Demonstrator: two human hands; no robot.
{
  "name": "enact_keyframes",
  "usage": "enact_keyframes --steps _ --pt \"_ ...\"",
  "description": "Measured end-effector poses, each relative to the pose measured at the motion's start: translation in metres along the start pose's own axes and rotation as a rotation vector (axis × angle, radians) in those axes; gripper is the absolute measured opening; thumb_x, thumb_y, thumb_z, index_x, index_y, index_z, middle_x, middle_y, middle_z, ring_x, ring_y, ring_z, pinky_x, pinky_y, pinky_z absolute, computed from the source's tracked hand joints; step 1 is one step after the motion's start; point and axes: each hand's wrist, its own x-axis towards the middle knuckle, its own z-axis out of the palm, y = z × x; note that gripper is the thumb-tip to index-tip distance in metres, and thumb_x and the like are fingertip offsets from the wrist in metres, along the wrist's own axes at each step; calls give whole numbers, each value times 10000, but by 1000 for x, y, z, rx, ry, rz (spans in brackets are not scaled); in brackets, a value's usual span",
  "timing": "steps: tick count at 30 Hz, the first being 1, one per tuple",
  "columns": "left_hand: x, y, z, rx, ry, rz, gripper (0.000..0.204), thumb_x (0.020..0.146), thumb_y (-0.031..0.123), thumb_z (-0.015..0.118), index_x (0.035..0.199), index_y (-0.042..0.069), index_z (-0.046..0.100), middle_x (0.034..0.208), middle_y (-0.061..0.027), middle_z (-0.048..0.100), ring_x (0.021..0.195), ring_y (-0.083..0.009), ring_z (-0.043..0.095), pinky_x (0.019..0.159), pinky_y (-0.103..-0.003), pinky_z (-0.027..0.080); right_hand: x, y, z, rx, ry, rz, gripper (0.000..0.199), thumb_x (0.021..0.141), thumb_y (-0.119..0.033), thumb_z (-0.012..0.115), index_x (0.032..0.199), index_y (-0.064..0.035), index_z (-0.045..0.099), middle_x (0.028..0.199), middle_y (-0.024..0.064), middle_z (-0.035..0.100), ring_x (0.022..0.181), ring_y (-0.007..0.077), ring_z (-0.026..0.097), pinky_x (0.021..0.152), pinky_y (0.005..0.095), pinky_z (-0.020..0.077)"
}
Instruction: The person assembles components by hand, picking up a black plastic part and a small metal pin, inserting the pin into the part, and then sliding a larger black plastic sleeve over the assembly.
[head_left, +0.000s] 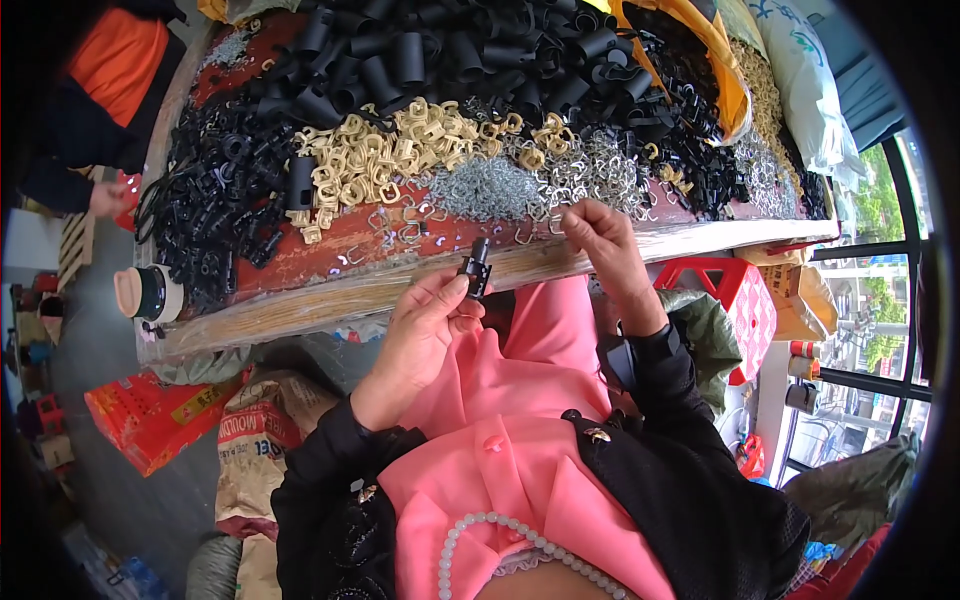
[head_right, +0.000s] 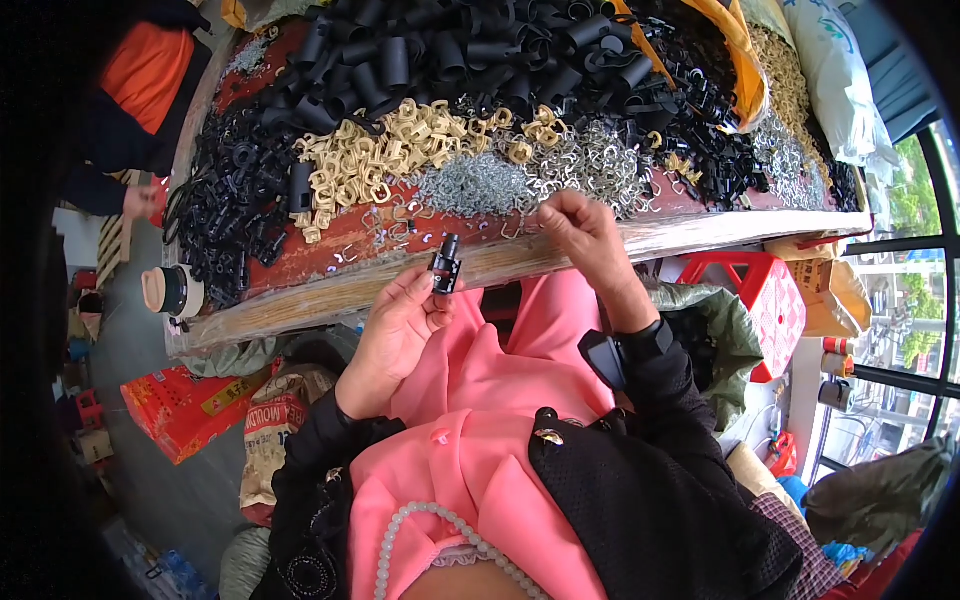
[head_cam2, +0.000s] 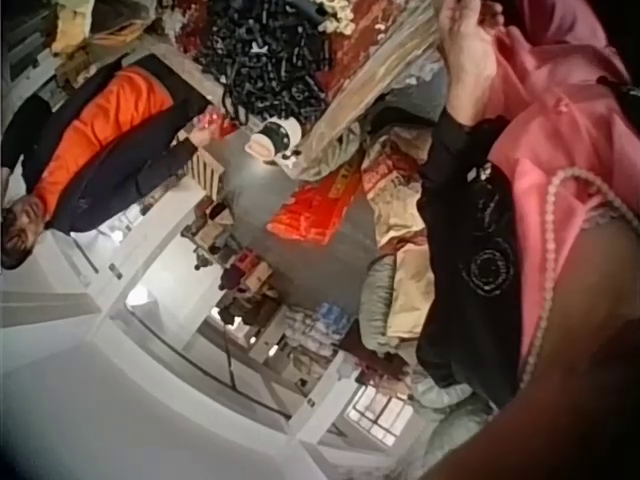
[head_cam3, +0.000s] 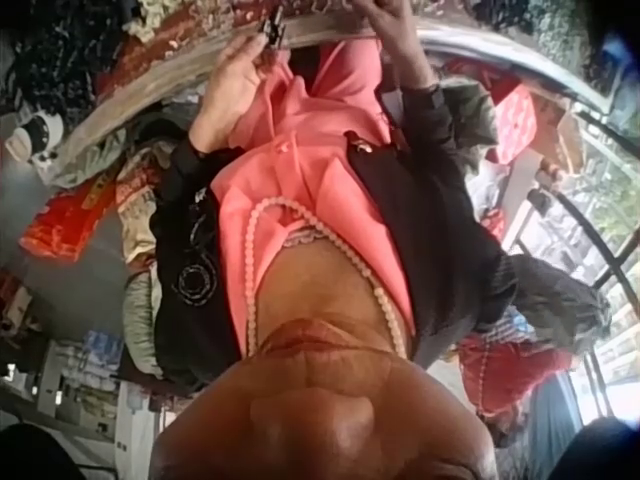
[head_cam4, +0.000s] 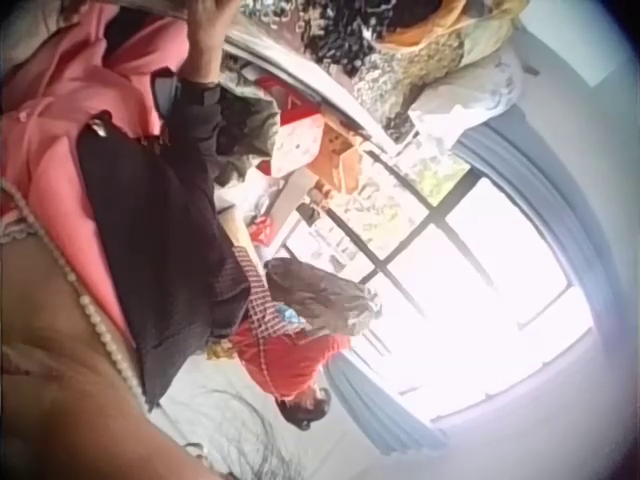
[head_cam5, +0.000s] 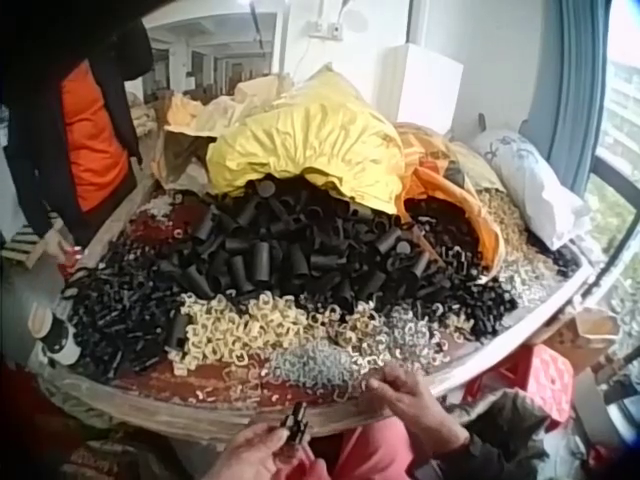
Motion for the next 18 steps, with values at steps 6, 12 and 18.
enact_keyframes --steps 6,12,18 --pt "2 -1 2 -21 -13 36 235 835 171 493 1024 31 490 917 -107 579 748 -128 565 642 -227 450 -12 -18 14 253 -222 24 260 849 -229 487 678 -34 484 592 -40 411 530 44 349 492 184 294" --pt "0 -1 11 -36 -26 89 221 832 150 497 1017 28 494 926 -102 578 804 -165 568 686 -245 443 -26 -24 27 393 -318 119 262 853 -246 476 680 -50 475 597 -39 410 531 46 345 495 181 289" --pt "-2 -4 10 -2 -160 141 311 824 181 504 1079 12 452 970 -132 558 918 -222 545 798 -303 438 -36 -31 38 436 -414 222 267 858 -247 468 677 -51 471 596 -44 404 534 37 336 490 178 280"
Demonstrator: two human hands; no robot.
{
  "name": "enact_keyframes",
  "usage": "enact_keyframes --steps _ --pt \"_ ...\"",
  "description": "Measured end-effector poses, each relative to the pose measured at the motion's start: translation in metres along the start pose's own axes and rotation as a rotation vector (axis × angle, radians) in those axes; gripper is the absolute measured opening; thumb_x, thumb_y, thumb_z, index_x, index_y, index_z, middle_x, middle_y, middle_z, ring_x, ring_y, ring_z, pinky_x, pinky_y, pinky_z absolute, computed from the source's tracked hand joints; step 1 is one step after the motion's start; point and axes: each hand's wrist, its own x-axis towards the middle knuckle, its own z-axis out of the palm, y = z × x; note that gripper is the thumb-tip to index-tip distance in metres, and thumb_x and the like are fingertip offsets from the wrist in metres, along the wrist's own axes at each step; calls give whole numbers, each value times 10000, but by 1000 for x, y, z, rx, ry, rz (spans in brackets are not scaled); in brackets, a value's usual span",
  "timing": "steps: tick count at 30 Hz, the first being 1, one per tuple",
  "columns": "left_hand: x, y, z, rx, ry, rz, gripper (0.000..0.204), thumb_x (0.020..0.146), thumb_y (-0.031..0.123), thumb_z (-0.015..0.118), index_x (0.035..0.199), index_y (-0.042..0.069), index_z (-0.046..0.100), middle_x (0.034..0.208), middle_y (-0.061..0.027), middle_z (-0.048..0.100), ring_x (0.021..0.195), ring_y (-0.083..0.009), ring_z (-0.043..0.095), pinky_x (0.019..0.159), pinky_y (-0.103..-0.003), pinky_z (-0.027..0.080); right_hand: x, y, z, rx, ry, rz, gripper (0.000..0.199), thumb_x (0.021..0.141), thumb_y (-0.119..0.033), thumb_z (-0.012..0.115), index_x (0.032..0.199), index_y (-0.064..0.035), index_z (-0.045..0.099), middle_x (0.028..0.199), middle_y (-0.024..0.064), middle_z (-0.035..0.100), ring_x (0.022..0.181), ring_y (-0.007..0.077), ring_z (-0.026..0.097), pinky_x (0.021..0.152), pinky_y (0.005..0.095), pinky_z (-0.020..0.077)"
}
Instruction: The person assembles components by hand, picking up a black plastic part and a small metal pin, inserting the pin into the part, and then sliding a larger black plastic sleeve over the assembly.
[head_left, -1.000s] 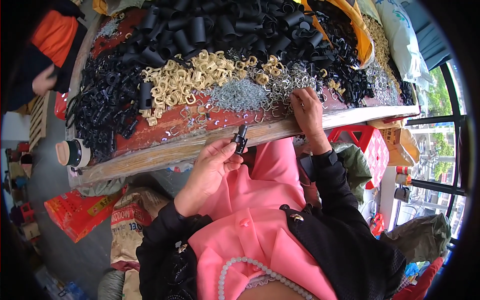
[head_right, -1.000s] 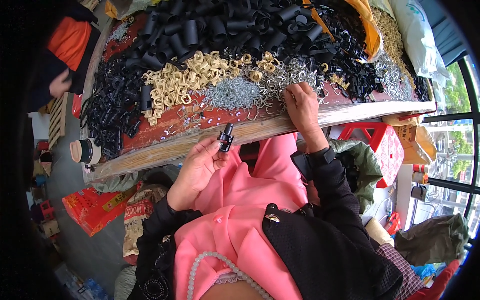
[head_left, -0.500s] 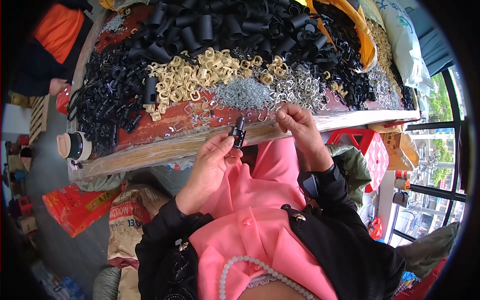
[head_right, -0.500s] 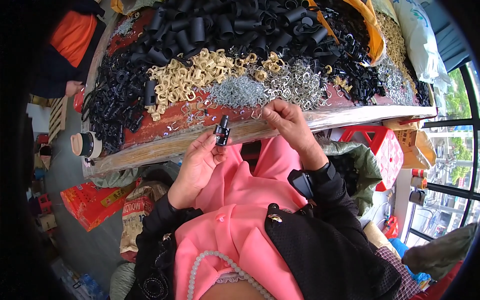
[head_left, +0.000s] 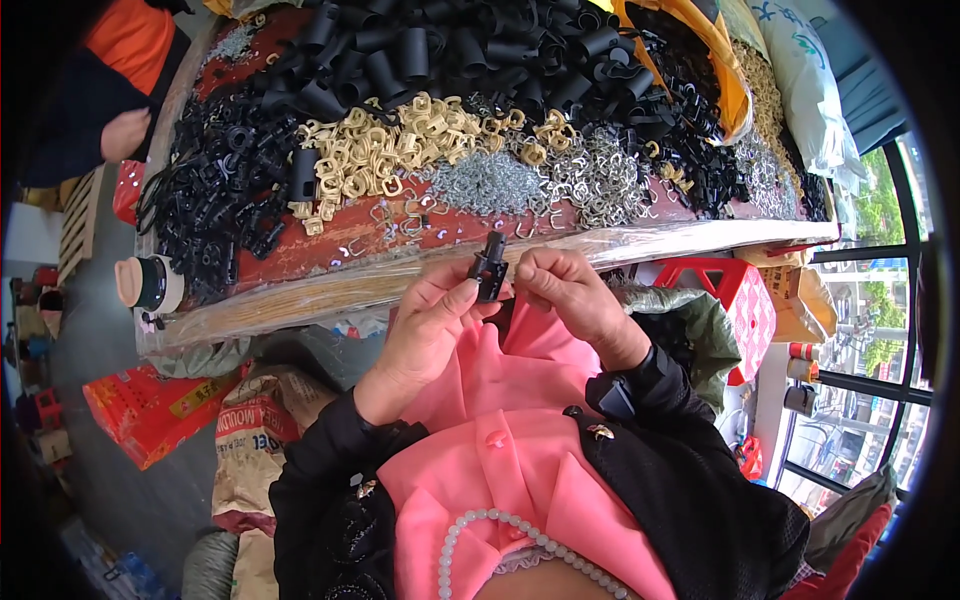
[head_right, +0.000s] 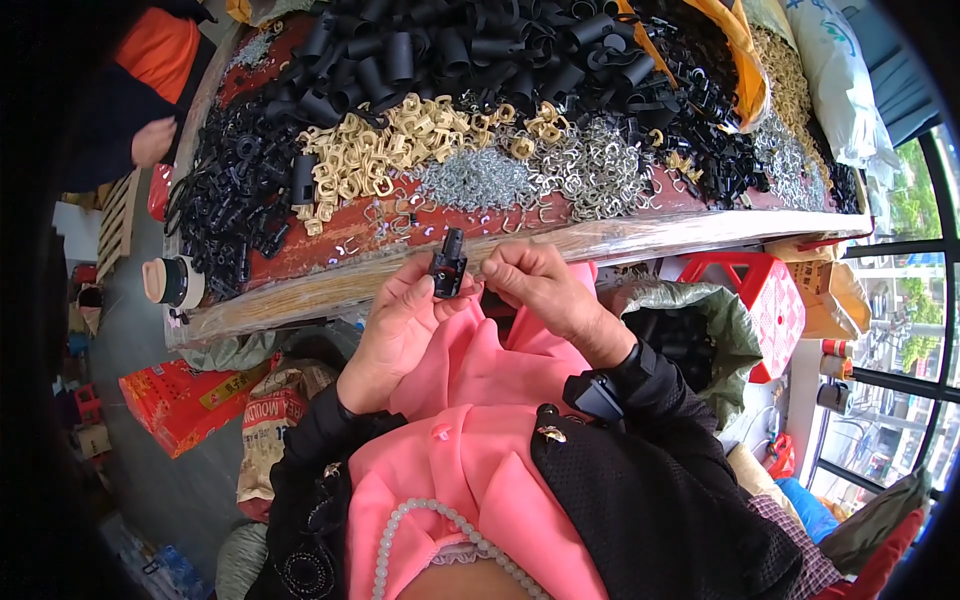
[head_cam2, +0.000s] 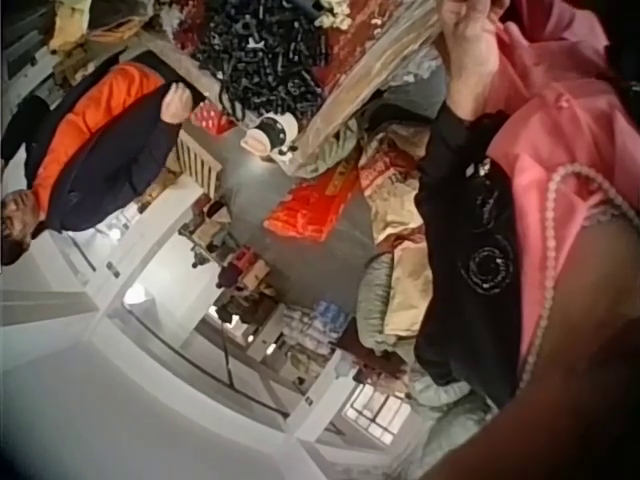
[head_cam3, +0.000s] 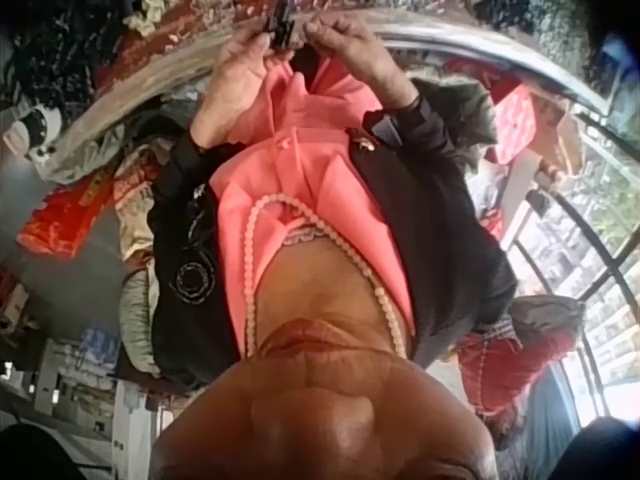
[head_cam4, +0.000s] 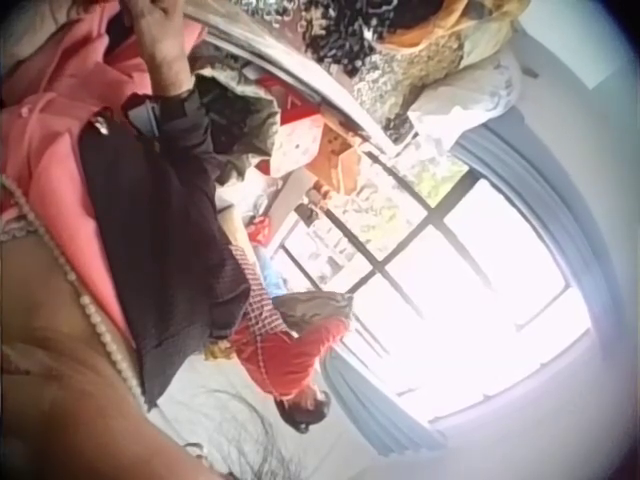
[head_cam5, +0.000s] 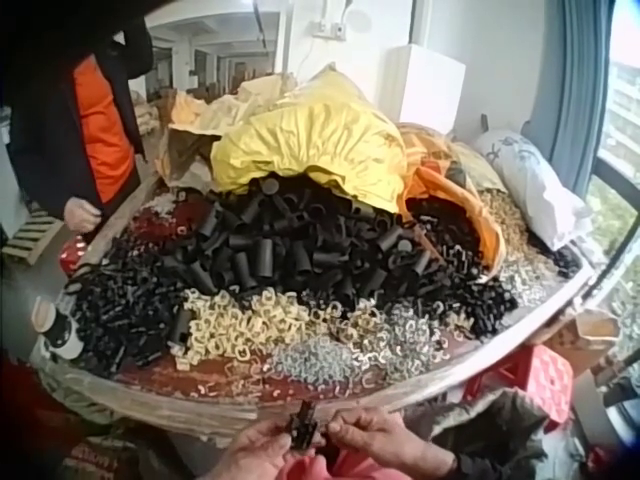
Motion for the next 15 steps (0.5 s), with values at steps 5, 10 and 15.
enact_keyframes --steps 5,10,15 --pt "0 2 1 -48 -57 3 278 828 151 498 1065 9 473 971 -117 556 908 -212 547 796 -298 434 -2 -5 7 -49 -14 35 260 861 -246 463 702 -42 479 619 -44 409 537 28 322 487 174 274" --pt "2 0 -4 -112 17 3 246 827 135 500 1038 8 497 968 -111 559 898 -206 552 784 -300 447 2 3 11 -115 139 -104 204 848 -201 493 743 -26 489 665 -33 442 556 41 363 497 186 306" --pt "2 2 -4 -154 50 -11 236 827 132 498 1028 8 500 958 -117 565 885 -211 560 777 -296 459 0 -4 14 -581 212 -450 127 824 -132 523 797 -10 502 722 -9 497 611 73 451 519 220 367"
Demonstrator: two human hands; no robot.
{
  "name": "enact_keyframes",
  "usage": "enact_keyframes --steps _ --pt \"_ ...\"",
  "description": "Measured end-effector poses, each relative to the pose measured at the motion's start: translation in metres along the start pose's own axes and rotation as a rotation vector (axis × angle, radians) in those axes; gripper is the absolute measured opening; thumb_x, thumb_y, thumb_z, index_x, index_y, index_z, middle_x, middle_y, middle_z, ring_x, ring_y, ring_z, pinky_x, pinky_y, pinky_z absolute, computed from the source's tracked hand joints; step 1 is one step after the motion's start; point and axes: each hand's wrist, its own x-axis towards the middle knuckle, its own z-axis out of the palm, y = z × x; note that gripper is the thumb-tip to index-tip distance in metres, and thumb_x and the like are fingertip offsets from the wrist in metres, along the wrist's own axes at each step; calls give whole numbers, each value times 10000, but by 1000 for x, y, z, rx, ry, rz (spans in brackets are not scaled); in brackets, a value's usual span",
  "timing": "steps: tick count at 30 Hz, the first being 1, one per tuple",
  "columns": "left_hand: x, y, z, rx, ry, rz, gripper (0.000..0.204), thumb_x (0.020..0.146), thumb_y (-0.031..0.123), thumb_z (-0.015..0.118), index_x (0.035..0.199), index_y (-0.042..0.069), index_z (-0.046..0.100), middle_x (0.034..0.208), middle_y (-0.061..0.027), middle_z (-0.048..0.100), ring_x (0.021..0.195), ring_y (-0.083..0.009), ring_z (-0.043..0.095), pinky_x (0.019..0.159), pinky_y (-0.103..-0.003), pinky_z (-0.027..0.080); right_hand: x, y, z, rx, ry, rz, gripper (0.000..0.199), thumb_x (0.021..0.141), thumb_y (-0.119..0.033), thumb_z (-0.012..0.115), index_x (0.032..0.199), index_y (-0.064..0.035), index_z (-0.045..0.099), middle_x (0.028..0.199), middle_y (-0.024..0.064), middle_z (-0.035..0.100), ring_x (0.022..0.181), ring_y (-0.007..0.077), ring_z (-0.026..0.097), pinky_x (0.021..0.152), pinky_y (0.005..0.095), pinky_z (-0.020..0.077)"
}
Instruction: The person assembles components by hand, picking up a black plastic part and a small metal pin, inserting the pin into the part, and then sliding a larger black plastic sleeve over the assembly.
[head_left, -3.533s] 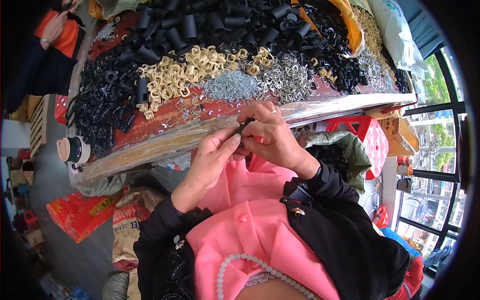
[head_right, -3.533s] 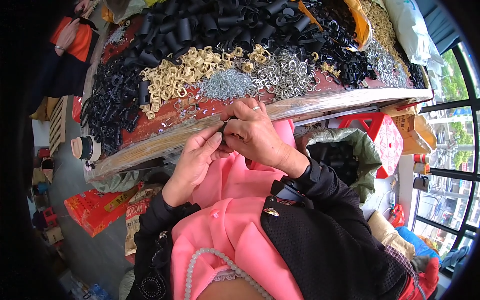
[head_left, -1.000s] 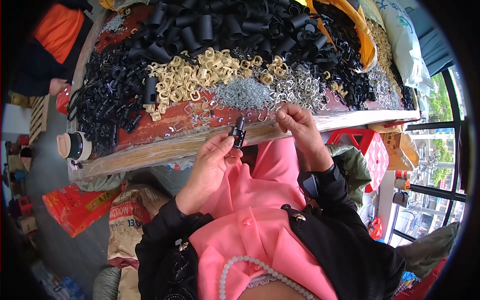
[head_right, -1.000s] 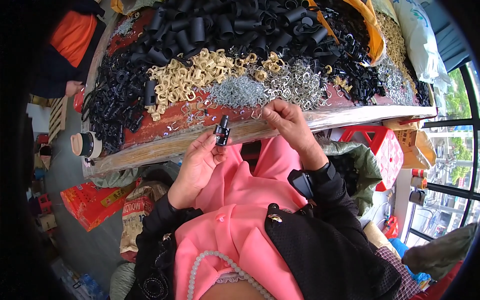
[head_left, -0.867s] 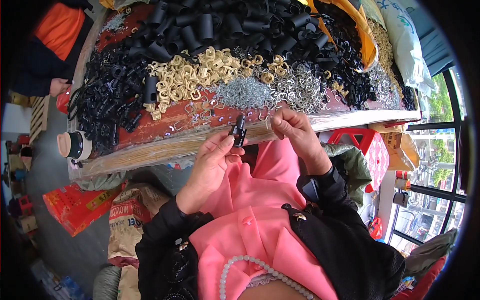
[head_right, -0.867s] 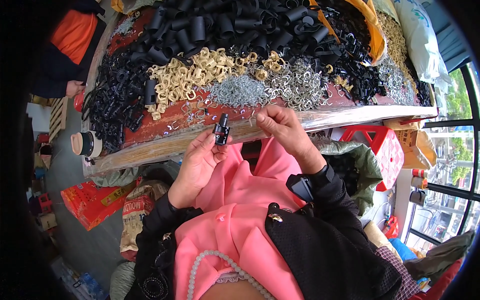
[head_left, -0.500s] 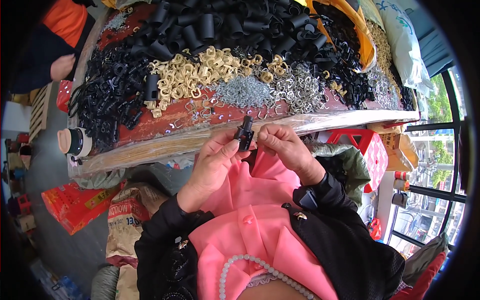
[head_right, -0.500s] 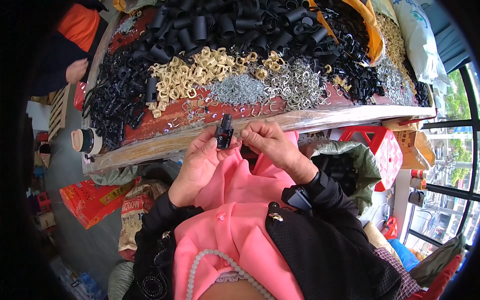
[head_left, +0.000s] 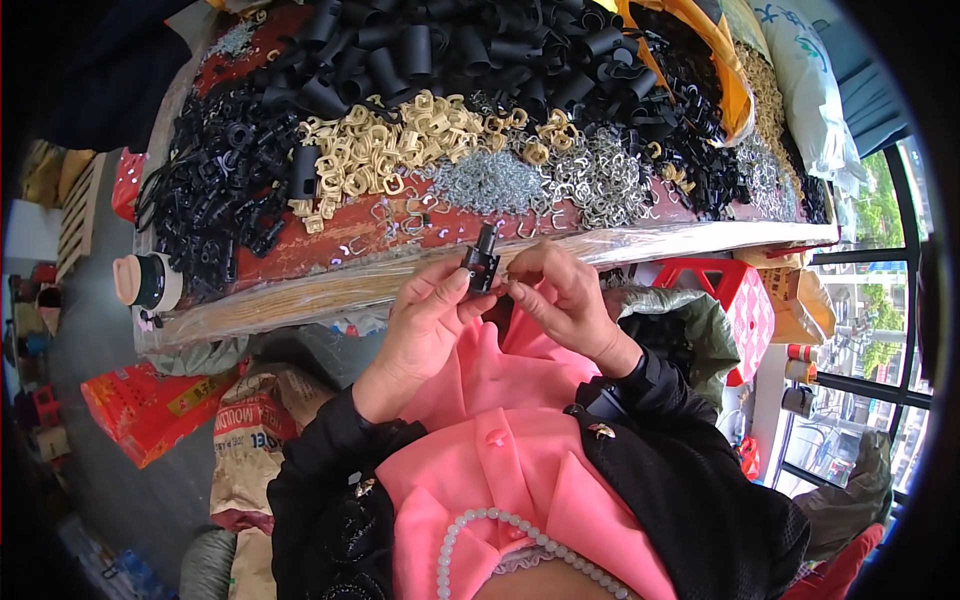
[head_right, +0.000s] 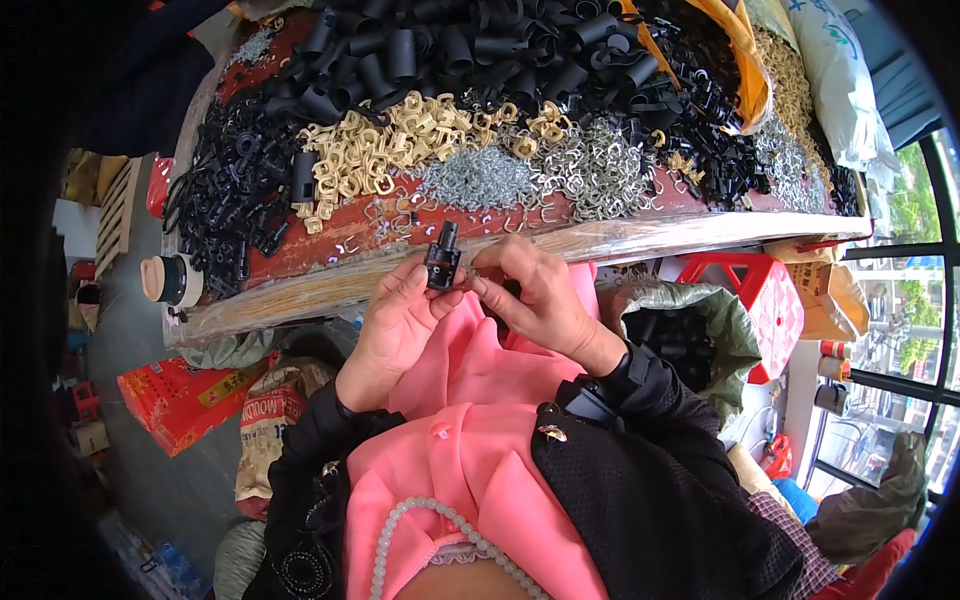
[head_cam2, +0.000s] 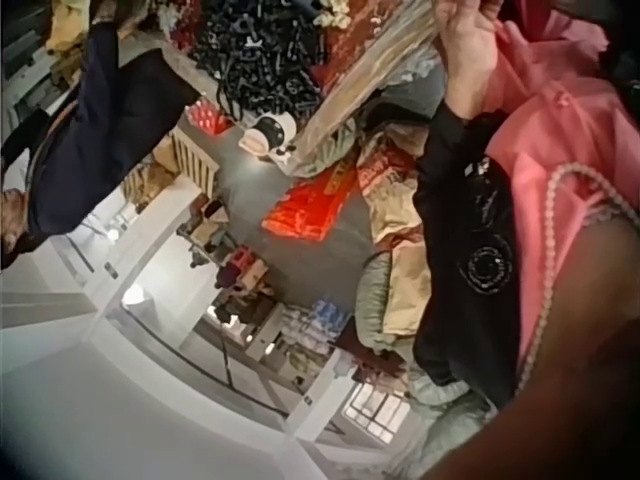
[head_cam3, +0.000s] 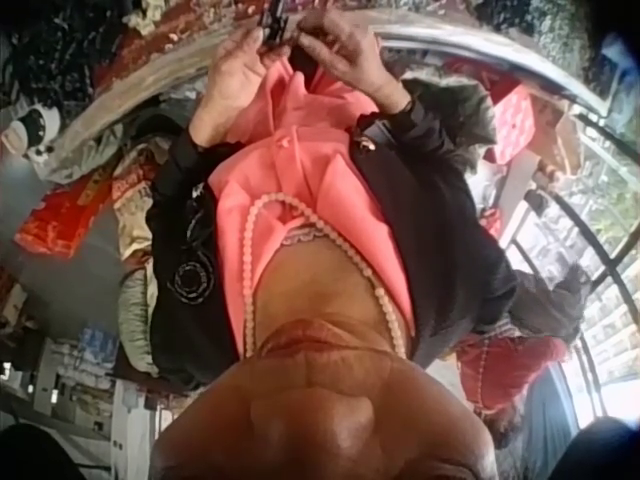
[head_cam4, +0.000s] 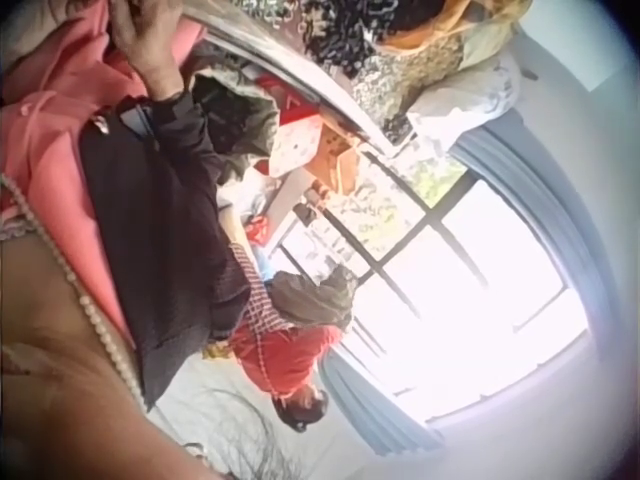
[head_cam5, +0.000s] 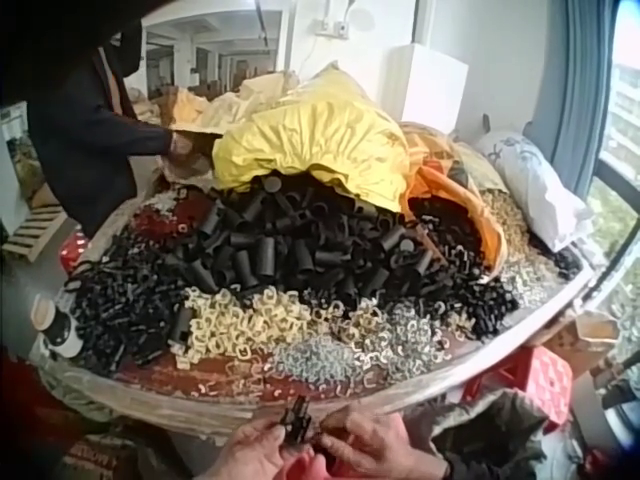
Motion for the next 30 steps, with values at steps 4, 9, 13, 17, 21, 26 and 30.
enact_keyframes --steps 4,9,13,17,21,26,30 --pt "-4 2 6 22 -8 -47 224 829 130 496 1017 8 505 943 -119 571 853 -206 573 743 -269 470 -2 -1 -6 -248 3 -209 114 818 -116 530 798 -4 517 715 4 519 631 88 486 527 238 392" --pt "-7 1 4 25 10 -70 220 828 126 498 1015 9 508 941 -115 574 819 -196 584 703 -242 475 -8 -6 -7 128 -20 132 135 822 -121 528 772 5 530 686 7 519 617 78 482 531 229 395" --pt "-7 1 9 64 20 -93 232 825 117 502 1033 12 507 950 -102 574 815 -177 584 687 -234 474 -7 -9 -6 373 -28 270 148 825 -125 526 763 10 532 681 3 517 613 66 467 543 207 387" --pt "-5 2 12 104 44 -132 250 822 109 509 1053 14 506 958 -86 572 825 -157 578 697 -233 467 -4 -7 -1 378 -16 209 141 822 -118 531 759 8 532 680 -3 513 608 52 446 554 188 377" --pt "-2 1 11 108 60 -158 262 820 113 515 1060 10 506 964 -76 571 835 -142 572 707 -231 459 0 -5 3 292 29 127 105 801 -89 552 753 2 531 666 4 506 579 62 437 534 193 368" --pt "1 0 7 115 26 -175 260 821 130 519 1048 3 511 960 -70 574 838 -135 570 713 -228 455 5 -3 -1 -92 19 -122 67 745 -33 593 745 -12 530 641 36 485 525 111 435 491 226 357" --pt "1 1 6 131 7 -189 257 821 140 522 1038 3 519 938 -65 580 828 -131 572 708 -228 457 2 -4 0 -182 29 -191 99 705 -14 615 752 -19 528 628 63 475 503 158 447 456 255 352"
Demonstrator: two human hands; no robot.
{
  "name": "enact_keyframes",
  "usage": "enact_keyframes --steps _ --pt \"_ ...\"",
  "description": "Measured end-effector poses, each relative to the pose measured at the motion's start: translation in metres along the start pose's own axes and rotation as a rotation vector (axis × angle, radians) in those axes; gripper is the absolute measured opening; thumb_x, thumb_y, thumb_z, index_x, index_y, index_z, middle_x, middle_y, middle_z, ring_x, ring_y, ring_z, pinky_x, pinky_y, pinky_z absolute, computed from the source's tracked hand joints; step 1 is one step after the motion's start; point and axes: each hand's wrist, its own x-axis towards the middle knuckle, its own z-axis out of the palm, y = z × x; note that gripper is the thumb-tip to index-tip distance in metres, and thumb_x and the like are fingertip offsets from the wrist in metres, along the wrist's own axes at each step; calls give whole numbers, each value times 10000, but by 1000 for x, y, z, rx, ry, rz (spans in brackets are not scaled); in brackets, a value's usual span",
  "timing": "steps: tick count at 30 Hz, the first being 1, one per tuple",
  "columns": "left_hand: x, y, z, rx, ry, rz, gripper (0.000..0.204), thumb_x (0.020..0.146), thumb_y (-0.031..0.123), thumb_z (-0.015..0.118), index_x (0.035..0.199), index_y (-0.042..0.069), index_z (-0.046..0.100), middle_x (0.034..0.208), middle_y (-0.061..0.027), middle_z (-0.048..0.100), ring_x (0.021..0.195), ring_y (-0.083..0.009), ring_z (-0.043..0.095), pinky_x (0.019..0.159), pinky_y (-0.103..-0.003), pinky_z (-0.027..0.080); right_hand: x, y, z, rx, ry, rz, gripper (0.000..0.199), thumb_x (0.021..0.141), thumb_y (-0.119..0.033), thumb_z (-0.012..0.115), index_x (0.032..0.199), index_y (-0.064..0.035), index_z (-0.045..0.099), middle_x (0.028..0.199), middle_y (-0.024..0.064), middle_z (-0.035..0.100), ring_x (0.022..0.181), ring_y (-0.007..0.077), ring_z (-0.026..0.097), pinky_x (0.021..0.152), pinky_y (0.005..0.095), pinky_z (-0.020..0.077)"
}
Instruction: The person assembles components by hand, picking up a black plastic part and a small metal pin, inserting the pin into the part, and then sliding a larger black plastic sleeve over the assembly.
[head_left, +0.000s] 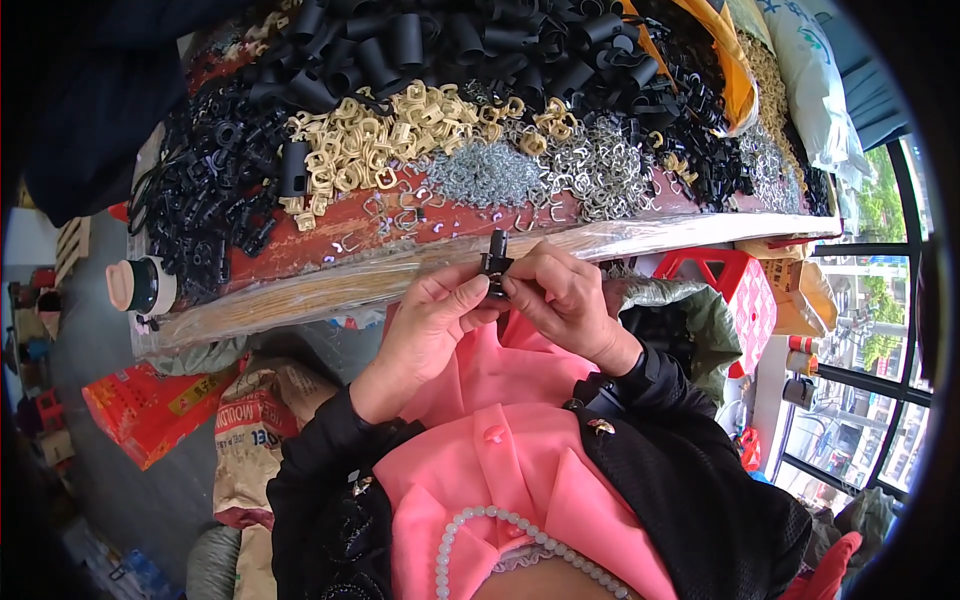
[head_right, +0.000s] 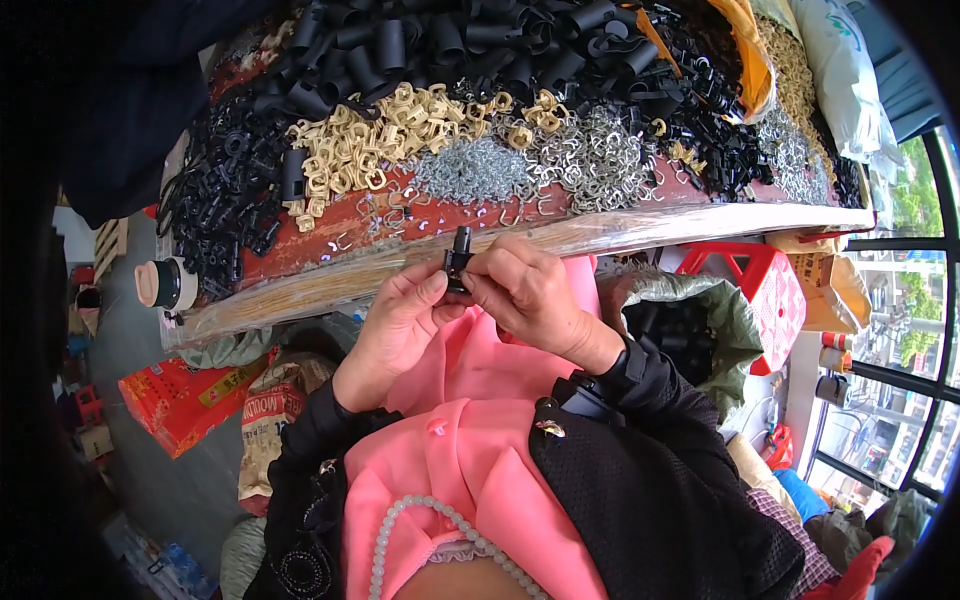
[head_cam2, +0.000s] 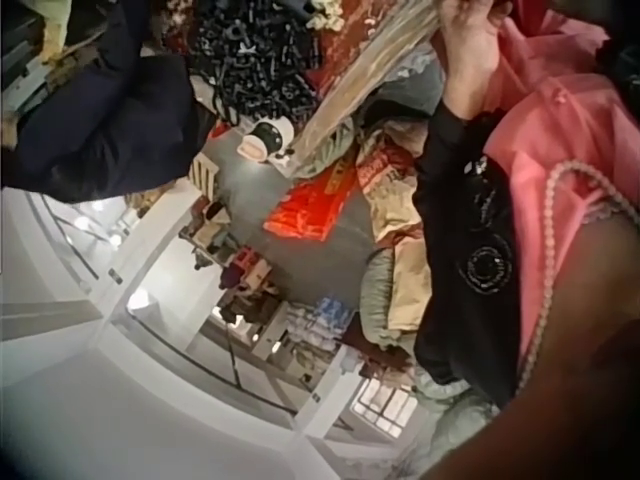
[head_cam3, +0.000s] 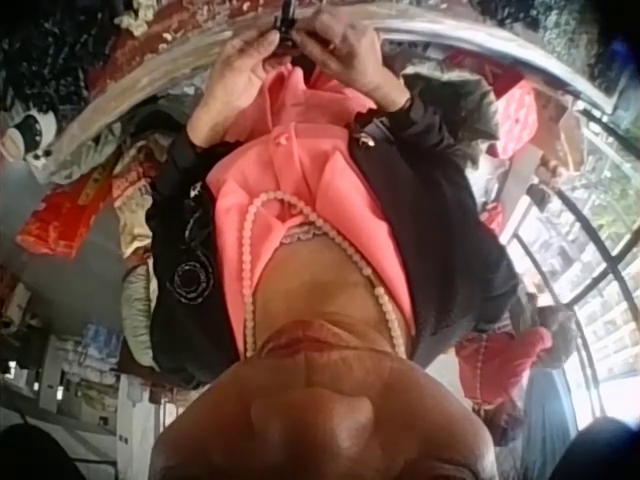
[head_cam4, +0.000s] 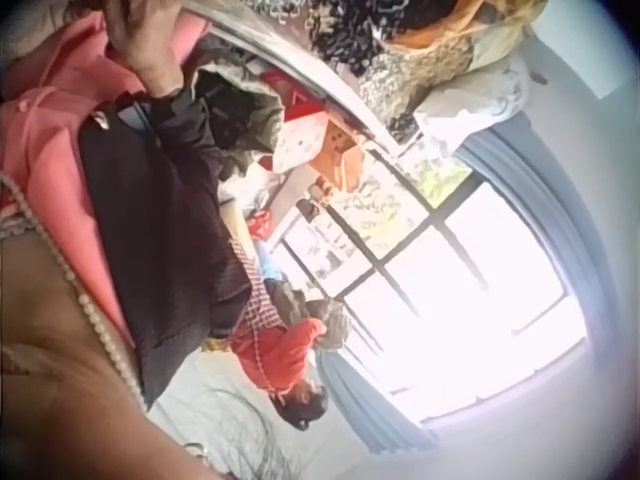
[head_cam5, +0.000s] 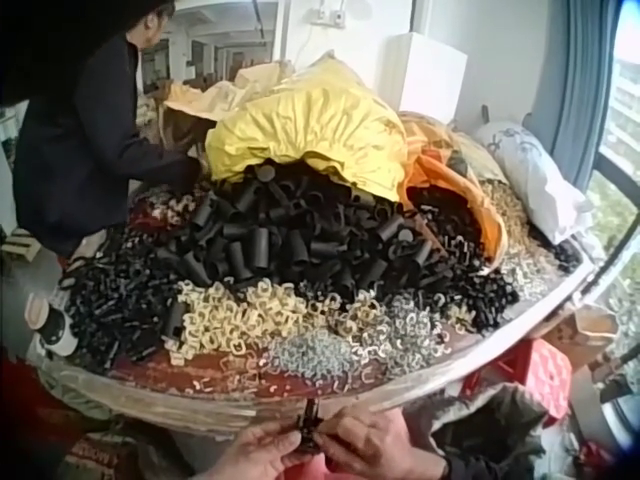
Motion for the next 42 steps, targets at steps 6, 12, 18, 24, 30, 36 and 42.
enact_keyframes --steps 6,12,18,24,30,36,42 --pt "-7 0 5 77 29 -28 245 822 149 522 1019 4 534 897 -58 590 797 -122 574 694 -226 459 -4 -2 -3 -189 -30 -192 127 685 -11 629 753 -25 523 628 64 479 504 168 464 433 266 356" --pt "-13 0 6 106 54 -38 239 808 143 538 998 -1 546 877 -53 592 749 -111 572 673 -214 461 -12 -2 1 -60 -79 -57 214 665 -67 670 801 -35 509 655 50 489 535 171 485 465 269 379" --pt "-13 5 4 88 41 -67 235 800 102 530 1000 -19 521 874 -90 589 748 -140 586 680 -233 488 -9 3 5 455 -66 395 488 625 -210 723 996 -28 464 800 75 523 704 209 529 612 286 426" --pt "-4 -3 -7 70 47 -91 272 796 120 542 1027 -19 504 934 -103 576 827 -154 571 730 -247 470 2 8 7 5 -123 37 698 578 -326 742 1117 -22 421 957 115 521 875 239 517 759 315 412" --pt "-6 8 5 193 62 -21 299 801 126 546 1046 -35 490 942 -46 553 827 -113 533 720 -244 442 -1 16 5 37 -118 97 676 564 -332 743 1089 -22 450 953 106 528 856 228 521 738 311 417" --pt "-50 65 77 348 -254 581 256 794 146 500 980 -28 482 883 -149 555 689 -207 528 592 -299 417 -4 22 -5 -38 -63 137 663 577 -343 731 1088 -22 458 960 98 537 828 211 516 701 292 412" --pt "-62 58 116 233 -465 728 167 793 137 473 831 -14 533 803 -161 560 560 -238 520 453 -306 412 -13 14 -5 -78 -38 81 660 585 -344 725 1095 -22 456 958 87 543 802 195 510 688 279 402"
